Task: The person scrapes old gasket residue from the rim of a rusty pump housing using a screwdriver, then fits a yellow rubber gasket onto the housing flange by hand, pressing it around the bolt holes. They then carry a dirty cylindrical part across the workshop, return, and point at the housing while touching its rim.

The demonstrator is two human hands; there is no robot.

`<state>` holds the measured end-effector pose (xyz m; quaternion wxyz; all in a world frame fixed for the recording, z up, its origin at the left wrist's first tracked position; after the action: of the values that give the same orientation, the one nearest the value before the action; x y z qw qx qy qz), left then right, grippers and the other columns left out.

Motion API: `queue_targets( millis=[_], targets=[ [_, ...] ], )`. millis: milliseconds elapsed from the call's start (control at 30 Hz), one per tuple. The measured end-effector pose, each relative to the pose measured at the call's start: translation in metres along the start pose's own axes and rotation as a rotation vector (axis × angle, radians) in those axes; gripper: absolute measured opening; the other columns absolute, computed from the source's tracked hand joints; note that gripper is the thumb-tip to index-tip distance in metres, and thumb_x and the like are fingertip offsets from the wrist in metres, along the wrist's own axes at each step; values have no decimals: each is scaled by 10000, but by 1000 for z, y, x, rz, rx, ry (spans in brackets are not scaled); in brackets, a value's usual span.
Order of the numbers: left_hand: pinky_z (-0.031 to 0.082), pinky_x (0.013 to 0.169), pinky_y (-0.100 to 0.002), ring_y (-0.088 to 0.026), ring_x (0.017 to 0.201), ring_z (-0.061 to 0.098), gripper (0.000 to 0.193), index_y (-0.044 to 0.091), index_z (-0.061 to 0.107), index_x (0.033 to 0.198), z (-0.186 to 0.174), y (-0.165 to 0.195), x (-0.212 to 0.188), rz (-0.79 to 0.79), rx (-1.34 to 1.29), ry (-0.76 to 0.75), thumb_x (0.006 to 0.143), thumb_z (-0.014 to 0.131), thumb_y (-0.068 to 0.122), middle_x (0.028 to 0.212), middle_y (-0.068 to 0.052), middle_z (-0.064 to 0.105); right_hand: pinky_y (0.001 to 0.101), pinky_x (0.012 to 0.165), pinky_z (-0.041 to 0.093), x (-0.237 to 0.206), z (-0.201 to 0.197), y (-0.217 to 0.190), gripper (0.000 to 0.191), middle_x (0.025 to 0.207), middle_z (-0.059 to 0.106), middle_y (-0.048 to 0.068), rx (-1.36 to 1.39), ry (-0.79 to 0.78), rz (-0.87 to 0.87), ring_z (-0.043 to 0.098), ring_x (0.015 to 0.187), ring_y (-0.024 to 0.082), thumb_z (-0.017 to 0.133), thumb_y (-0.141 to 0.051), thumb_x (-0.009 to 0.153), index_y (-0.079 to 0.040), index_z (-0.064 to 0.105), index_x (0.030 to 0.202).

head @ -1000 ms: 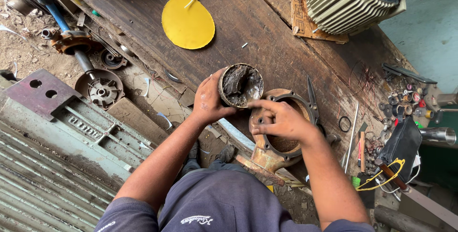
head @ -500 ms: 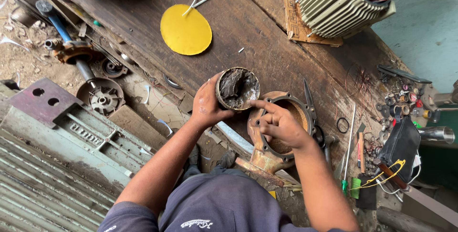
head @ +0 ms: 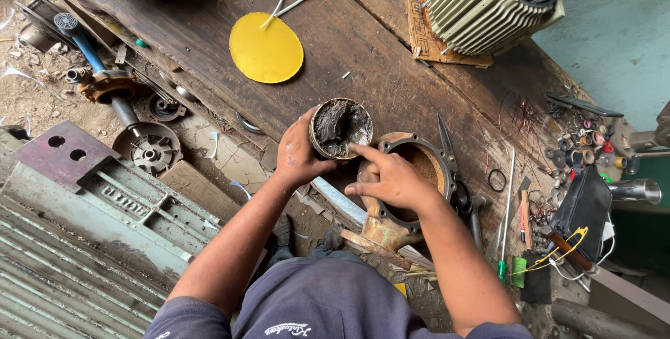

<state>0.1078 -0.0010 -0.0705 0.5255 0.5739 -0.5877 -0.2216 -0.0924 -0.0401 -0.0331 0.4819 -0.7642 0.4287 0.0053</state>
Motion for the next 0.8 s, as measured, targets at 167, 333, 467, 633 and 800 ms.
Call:
queue_targets(
  millis=[167, 333, 467, 633, 800],
  targets=[
    [456, 1088, -458, -392, 1253, 606, 1080, 30, 396, 1483, -1, 2, 0, 8, 2, 14, 574, 905, 315, 1339, -189, 634, 215, 608, 439, -4, 5, -7, 815, 555, 474, -76, 35, 6, -62, 462, 559, 25, 891, -311, 768, -63, 553, 1467],
    [457, 1085, -460, -404, 1254, 604, 1093, 30, 390, 1488, -3, 6, 2, 4, 35, 8, 575, 911, 329, 1332, -199, 627, 226, 581, 416, -9, 12, 3, 766, 640, 493, -56, 517, -145, -102, 496, 588, 40, 866, -290, 824, 16, 550, 1451],
    [449, 1098, -438, -380, 1308, 575, 1125, 29, 366, 1515, -6, 12, 3, -85, 17, 60, 594, 938, 327, 1388, -208, 597, 212, 487, 301, -24, -14, 23, 874, 617, 513, -3, 917, -12, -304, 422, 506, 70, 689, -599, 915, 54, 492, 1462],
    [403, 1176, -413, -365, 1420, 497, 1228, -54, 176, 1582, -5, 14, 9, -117, -173, 235, 687, 928, 323, 1543, -239, 436, 271, 552, 297, -48, -21, 53, 1075, 594, 464, 11, 1106, 63, -416, 347, 498, 98, 563, -837, 847, 39, 474, 1465],
    [316, 1242, -454, -427, 1504, 383, 1098, -60, 221, 1609, -9, 11, -11, -128, 158, 357, 809, 897, 269, 1616, -285, 367, 265, 564, 310, -85, -27, 84, 1107, 630, 520, 25, 1126, 126, -453, 390, 527, 101, 545, -870, 821, 15, 470, 1481]
  ],
)
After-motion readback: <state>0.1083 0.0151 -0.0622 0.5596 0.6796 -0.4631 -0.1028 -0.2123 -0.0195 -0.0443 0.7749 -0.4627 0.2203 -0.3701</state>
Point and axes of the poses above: each hand's wrist, its own x-axis towards the middle knuckle, its own z-axis out of the palm, y = z × x, the point moved 4 cm from there along x, towards the middle knuckle
